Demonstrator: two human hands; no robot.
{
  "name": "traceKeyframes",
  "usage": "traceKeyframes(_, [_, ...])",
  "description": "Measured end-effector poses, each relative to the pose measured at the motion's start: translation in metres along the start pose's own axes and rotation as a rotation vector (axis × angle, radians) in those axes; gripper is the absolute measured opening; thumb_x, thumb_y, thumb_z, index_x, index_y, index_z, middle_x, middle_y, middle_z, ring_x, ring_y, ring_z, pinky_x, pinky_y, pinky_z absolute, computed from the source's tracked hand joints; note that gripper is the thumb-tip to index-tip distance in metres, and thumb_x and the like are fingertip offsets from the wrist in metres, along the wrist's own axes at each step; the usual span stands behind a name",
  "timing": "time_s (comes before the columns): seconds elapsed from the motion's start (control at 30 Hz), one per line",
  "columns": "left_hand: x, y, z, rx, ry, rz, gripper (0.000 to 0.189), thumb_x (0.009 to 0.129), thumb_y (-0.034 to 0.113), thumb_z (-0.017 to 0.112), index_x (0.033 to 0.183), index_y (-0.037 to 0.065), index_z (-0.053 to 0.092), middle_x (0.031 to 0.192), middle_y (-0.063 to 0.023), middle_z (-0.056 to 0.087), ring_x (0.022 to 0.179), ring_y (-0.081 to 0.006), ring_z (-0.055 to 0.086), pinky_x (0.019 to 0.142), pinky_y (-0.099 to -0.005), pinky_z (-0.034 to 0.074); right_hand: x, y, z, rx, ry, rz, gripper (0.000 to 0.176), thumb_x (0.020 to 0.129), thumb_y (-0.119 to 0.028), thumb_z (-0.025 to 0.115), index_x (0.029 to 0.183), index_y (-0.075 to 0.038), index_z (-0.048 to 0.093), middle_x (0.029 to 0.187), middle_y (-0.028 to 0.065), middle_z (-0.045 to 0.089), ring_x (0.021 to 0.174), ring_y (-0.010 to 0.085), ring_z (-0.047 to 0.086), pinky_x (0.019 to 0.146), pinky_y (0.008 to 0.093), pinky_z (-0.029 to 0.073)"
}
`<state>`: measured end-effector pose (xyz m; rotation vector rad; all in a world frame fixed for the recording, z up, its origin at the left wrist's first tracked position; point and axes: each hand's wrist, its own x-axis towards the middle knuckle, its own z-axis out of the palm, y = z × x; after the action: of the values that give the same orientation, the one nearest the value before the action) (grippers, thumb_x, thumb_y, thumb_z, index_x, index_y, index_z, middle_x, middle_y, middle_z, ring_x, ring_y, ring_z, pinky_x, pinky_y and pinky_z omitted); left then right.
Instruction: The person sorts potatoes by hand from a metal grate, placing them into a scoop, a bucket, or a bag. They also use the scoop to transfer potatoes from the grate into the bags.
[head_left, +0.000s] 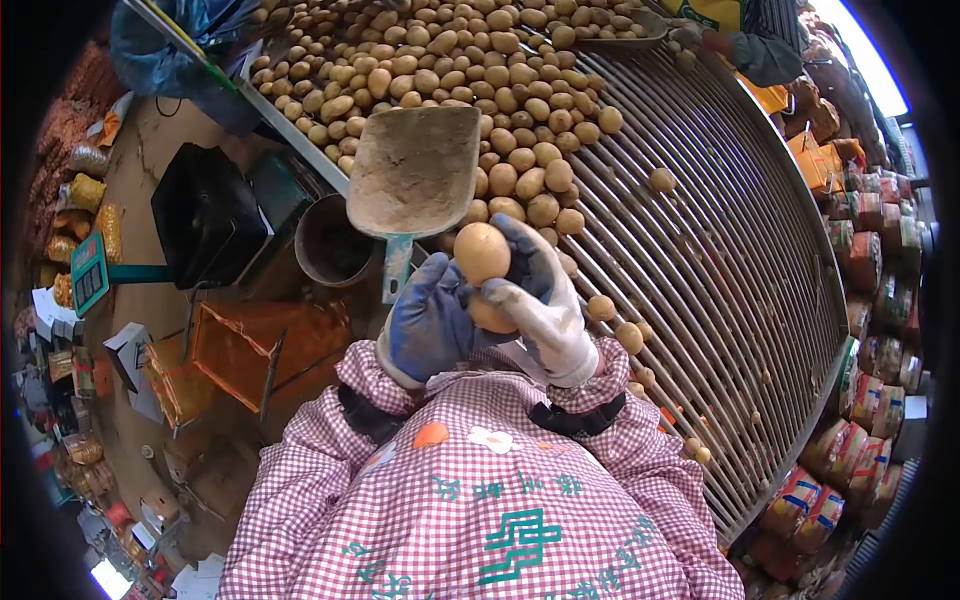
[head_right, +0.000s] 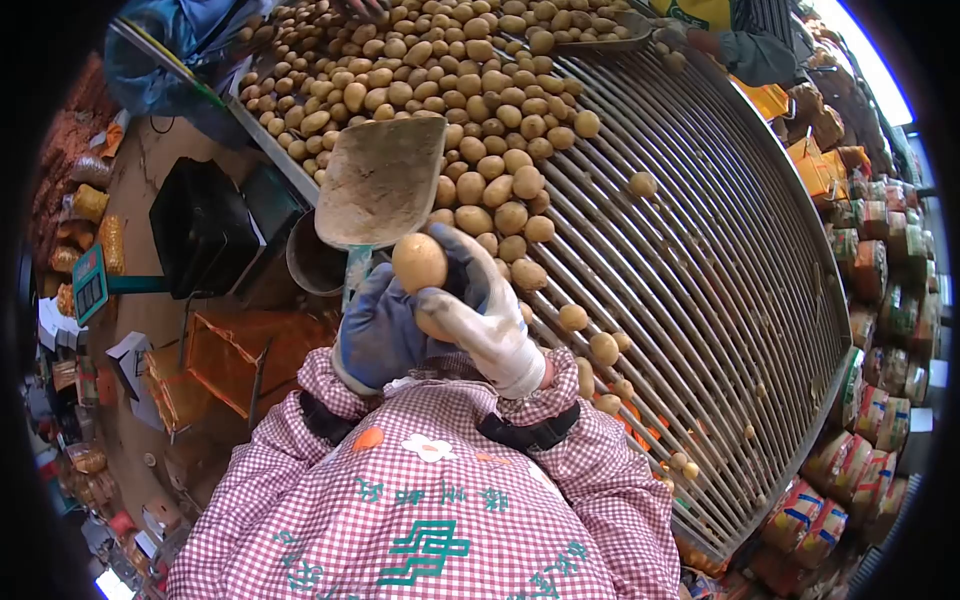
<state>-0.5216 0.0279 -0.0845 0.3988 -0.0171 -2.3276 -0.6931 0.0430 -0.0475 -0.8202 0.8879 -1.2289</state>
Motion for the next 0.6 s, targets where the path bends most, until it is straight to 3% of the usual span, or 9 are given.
traceKeyframes(0.1, [-0.007,0.012,-0.007,-0.155,-0.092,-0.044,0.061,0.106,0.047,0.044,0.15,0.005,0.042,0.141,-0.0184,0.056,0.13,-0.0366,0.056,0.1,-0.0581,0.054,0.004,-0.008,0.006,0.258,0.057,0.033,0.074,0.09,-0.008,0.065,0.154,0.002,0.029,0.14,0.0195,0.051,0.126,0.0281,0.057,0.109,0.0404,0.047])
traceKeyframes(0.17, [-0.017,0.024,-0.007,-0.031,0.021,0.058,0.057,0.106,0.041,0.047,0.146,0.001,0.044,0.126,-0.0227,0.064,0.115,-0.0366,0.066,0.096,-0.0571,0.057,0.005,-0.013,0.013,0.373,0.139,0.011,0.073,0.089,-0.006,0.062,0.154,-0.001,0.029,0.14,0.0212,0.05,0.125,0.0311,0.059,0.11,0.0453,0.049])
traceKeyframes(0.2, [-0.022,0.029,-0.008,-0.01,0.022,0.088,0.053,0.105,0.034,0.05,0.145,0.0,0.045,0.114,-0.021,0.07,0.105,-0.0355,0.07,0.091,-0.0512,0.06,0.006,-0.006,0.008,0.408,0.116,0.006,0.07,0.089,-0.005,0.06,0.153,-0.002,0.031,0.14,0.0219,0.05,0.123,0.033,0.061,0.11,0.0485,0.051])
traceKeyframes(0.3, [-0.035,0.04,-0.01,0.038,-0.04,0.124,0.05,0.103,0.026,0.051,0.145,0.0,0.045,0.113,-0.0207,0.07,0.098,-0.0339,0.072,0.087,-0.0428,0.061,0.004,0.008,0.015,0.467,0.12,0.082,0.073,0.086,-0.006,0.063,0.152,-0.002,0.031,0.137,0.0212,0.051,0.123,0.0322,0.061,0.106,0.0472,0.053])
traceKeyframes(0.33, [-0.044,0.047,-0.007,-0.009,-0.066,0.039,0.049,0.103,0.021,0.05,0.146,0.0,0.044,0.113,-0.0212,0.07,0.091,-0.0307,0.073,0.084,-0.0371,0.06,0.002,0.007,0.025,0.421,0.122,0.105,0.076,0.085,-0.008,0.064,0.153,0.0,0.03,0.139,0.0207,0.05,0.127,0.0314,0.058,0.11,0.0456,0.05])
traceKeyframes(0.43, [-0.064,0.062,-0.018,0.293,-0.055,0.002,0.053,0.103,0.019,0.052,0.152,0.003,0.038,0.116,-0.0189,0.068,0.083,-0.0229,0.072,0.078,-0.0338,0.06,0.009,0.011,0.055,0.098,0.023,0.058,0.073,0.087,-0.007,0.064,0.152,0.004,0.032,0.143,0.0185,0.048,0.134,0.028,0.051,0.114,0.04,0.041])
traceKeyframes(0.5, [-0.077,0.067,-0.011,0.218,-0.043,0.023,0.055,0.102,0.016,0.055,0.152,0.004,0.037,0.119,-0.0177,0.067,0.081,-0.0216,0.072,0.076,-0.0329,0.06,0.011,0.019,0.067,-0.222,-0.127,0.034,0.072,0.089,0.0,0.064,0.153,0.005,0.032,0.149,0.0189,0.045,0.137,0.026,0.048,0.114,0.037,0.039])
traceKeyframes(0.57, [-0.092,0.076,-0.013,0.14,-0.023,0.047,0.058,0.1,0.014,0.058,0.153,0.006,0.037,0.122,-0.0166,0.066,0.08,-0.0202,0.071,0.074,-0.0321,0.06,0.014,0.024,0.084,-0.225,-0.252,0.09,0.074,0.087,0.004,0.065,0.153,0.004,0.032,0.151,0.0179,0.044,0.14,0.025,0.045,0.116,0.0365,0.037])
traceKeyframes(0.6, [-0.098,0.082,-0.017,0.165,0.009,0.084,0.063,0.098,0.013,0.061,0.155,0.007,0.035,0.124,-0.0166,0.065,0.079,-0.0198,0.071,0.073,-0.0316,0.061,0.017,0.021,0.093,-0.316,-0.269,-0.001,0.073,0.087,0.008,0.064,0.153,0.003,0.034,0.152,0.017,0.043,0.142,0.0252,0.043,0.117,0.037,0.035])
